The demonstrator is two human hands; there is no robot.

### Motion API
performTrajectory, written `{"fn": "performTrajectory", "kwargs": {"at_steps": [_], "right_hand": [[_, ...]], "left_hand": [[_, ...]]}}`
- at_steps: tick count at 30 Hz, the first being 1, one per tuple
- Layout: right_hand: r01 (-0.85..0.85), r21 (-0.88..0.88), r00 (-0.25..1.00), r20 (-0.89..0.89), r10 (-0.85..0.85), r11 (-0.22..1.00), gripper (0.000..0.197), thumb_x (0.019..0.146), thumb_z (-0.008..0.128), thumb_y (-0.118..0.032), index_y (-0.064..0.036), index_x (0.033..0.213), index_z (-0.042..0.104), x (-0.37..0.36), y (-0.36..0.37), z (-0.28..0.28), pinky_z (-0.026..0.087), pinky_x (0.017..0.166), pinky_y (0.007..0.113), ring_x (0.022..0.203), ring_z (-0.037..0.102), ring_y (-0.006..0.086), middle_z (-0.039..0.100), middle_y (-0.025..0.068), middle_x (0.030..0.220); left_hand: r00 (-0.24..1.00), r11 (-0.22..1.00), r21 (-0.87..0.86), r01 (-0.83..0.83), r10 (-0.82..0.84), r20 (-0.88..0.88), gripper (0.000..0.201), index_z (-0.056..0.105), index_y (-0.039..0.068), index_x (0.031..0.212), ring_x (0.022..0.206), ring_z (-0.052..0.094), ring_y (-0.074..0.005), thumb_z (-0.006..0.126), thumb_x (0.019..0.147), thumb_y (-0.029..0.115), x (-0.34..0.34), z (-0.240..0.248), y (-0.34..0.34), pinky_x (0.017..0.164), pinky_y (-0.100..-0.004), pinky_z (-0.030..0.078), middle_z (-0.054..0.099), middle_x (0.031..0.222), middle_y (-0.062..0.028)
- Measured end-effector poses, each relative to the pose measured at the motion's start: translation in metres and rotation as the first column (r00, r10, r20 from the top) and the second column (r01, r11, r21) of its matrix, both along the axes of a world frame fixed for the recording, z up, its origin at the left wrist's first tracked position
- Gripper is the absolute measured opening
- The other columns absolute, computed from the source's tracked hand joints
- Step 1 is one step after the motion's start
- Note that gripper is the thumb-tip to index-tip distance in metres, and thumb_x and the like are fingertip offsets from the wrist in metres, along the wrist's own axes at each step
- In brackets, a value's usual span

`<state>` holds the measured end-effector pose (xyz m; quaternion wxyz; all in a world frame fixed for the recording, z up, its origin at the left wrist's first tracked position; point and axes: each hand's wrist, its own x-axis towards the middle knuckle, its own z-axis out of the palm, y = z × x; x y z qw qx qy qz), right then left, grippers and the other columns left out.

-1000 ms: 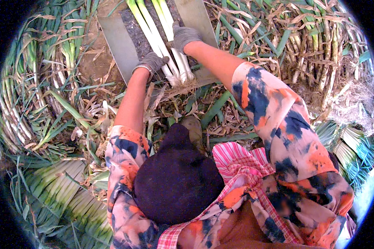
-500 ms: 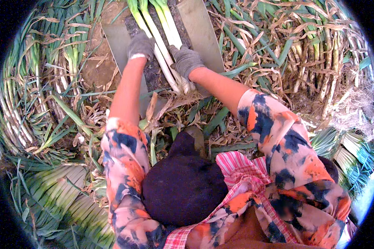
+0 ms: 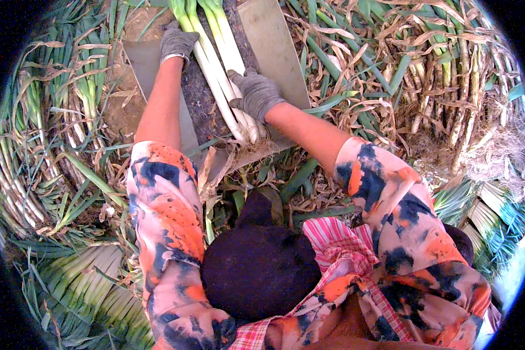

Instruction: The person prepares and sorts leeks by hand while crouching on the floor. They pick up individual leeks, strip away the outer leaves, and place the cleaned leeks into a wooden crate.

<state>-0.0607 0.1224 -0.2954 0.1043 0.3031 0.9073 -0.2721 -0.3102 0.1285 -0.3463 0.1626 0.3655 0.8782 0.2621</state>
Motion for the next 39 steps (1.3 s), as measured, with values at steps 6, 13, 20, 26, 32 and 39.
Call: {"fn": "performTrajectory", "kwargs": {"at_steps": [6,13,20,26,32,39], "right_hand": [[-0.048,-0.004,0.999,0.019,0.048,0.999,0.068,0.069,0.064,-0.039,-0.0168,0.128,0.037,-0.002,0.002,0.004,0.044,0.08,0.039,0.095,0.053,0.0308,0.048,0.0167,0.108],[-0.039,0.002,0.999,0.011,0.039,0.999,0.068,0.069,0.064,-0.04,-0.017,0.127,0.037,0.005,0.009,-0.001,0.044,0.079,0.039,0.095,0.054,0.0302,0.049,0.0165,0.108],[-0.057,0.038,0.998,0.027,0.056,0.998,0.069,0.07,0.063,-0.039,-0.0164,0.129,0.035,0.002,0.003,-0.001,0.044,0.079,0.039,0.094,0.054,0.0304,0.049,0.0168,0.108],[-0.034,-0.002,0.999,0.022,0.034,0.999,0.07,0.069,0.064,-0.038,-0.0161,0.129,0.034,0.002,0.004,0.002,0.044,0.08,0.039,0.094,0.054,0.0304,0.049,0.017,0.108],[-0.058,0.016,0.998,-0.025,0.059,0.998,0.07,0.068,0.064,-0.039,-0.0149,0.128,0.036,0.001,-0.002,-0.001,0.045,0.076,0.04,0.092,0.055,0.0309,0.05,0.0175,0.105],[-0.021,-0.006,0.997,-0.077,0.021,1.0,0.073,0.067,0.066,-0.038,-0.0105,0.127,0.035,0.007,0.001,-0.006,0.046,0.074,0.04,0.088,0.056,0.0304,0.051,0.0175,0.101]], "left_hand": [[0.981,0.994,-0.04,0.101,-0.106,-0.161,0.063,0.049,0.002,0.115,0.102,0.051,-0.0344,0.066,0.062,0.03,-0.007,-0.013,-0.006,0.089,-0.037,0.04,0.052,0.11,-0.022],[0.889,0.943,-0.295,0.157,-0.265,-0.372,0.043,0.045,0.015,0.121,0.107,0.048,-0.0366,0.046,0.08,0.027,0.011,0.023,0.001,0.089,-0.0443,0.039,0.048,0.119,-0.0194],[0.913,0.967,-0.239,0.087,-0.174,-0.37,0.036,0.045,0.009,0.116,0.102,0.051,-0.039,0.037,0.085,0.025,0.006,-0.002,-0.01,0.084,-0.0466,0.042,0.042,0.122,-0.0208],[0.975,0.985,-0.143,-0.092,0.06,-0.214,0.044,0.048,0.008,0.114,0.1,0.054,-0.0338,0.049,0.076,0.031,0.014,0.025,0.016,0.082,-0.0468,0.043,0.055,0.108,-0.0201],[0.962,0.957,-0.236,-0.17,0.109,-0.251,0.077,0.035,-0.001,0.122,0.104,0.052,-0.0339,0.062,0.066,0.044,-0.012,-0.003,0.045,0.087,-0.0436,0.04,0.051,0.114,-0.0215],[0.959,0.967,-0.202,-0.152,0.095,-0.266,0.087,0.03,-0.004,0.125,0.1,0.054,-0.0345,0.063,0.063,0.047,-0.009,0.004,0.047,0.085,-0.0432,0.042,0.054,0.11,-0.0227]]}}
